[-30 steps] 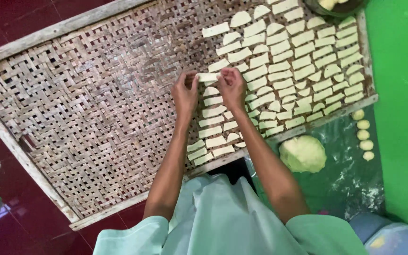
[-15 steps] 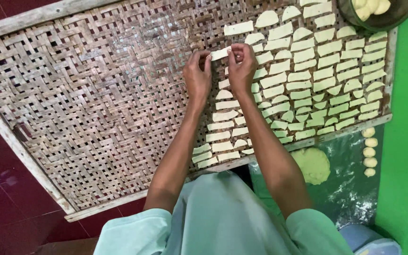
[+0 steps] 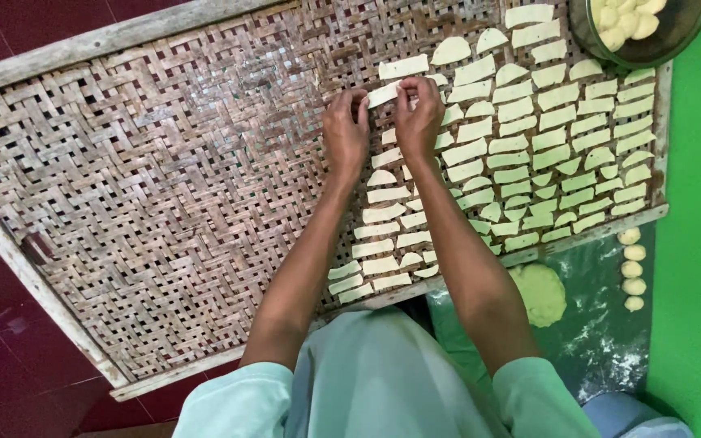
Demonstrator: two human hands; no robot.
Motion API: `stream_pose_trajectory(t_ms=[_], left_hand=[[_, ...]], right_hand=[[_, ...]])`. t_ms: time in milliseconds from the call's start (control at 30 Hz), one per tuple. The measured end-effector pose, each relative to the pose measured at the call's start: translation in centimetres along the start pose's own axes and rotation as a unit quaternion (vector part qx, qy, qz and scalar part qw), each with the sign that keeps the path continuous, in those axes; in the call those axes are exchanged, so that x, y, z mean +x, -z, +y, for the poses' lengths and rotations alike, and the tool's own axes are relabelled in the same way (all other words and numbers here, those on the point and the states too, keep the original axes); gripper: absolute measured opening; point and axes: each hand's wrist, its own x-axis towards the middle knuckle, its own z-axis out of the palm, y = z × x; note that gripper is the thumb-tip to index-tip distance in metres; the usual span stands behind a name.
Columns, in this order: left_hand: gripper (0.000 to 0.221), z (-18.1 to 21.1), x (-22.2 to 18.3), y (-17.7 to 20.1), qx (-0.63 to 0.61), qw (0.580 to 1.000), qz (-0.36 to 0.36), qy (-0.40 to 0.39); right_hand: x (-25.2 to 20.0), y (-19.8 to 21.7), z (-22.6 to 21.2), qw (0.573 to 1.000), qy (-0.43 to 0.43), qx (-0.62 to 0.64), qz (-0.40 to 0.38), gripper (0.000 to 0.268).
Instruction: Cutting dough into small pieces and arranging them on a drying tray
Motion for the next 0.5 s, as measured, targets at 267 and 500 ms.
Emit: stream_pose_trajectory(t_ms=[267, 500], left_hand=[[0.020, -1.3, -0.3, -1.2, 0.059, 0.996, 0.049, -0.043], [0.035, -0.1, -1.2, -0.1, 0.036, 0.997, 0.063, -0.041]], right_hand=[[0.0, 0.3, 0.4, 0.998, -0.023, -0.050, -0.032, 0.012], [0.5, 3.1, -1.7, 0.998, -0.038, 0.001, -0.050, 0.012]])
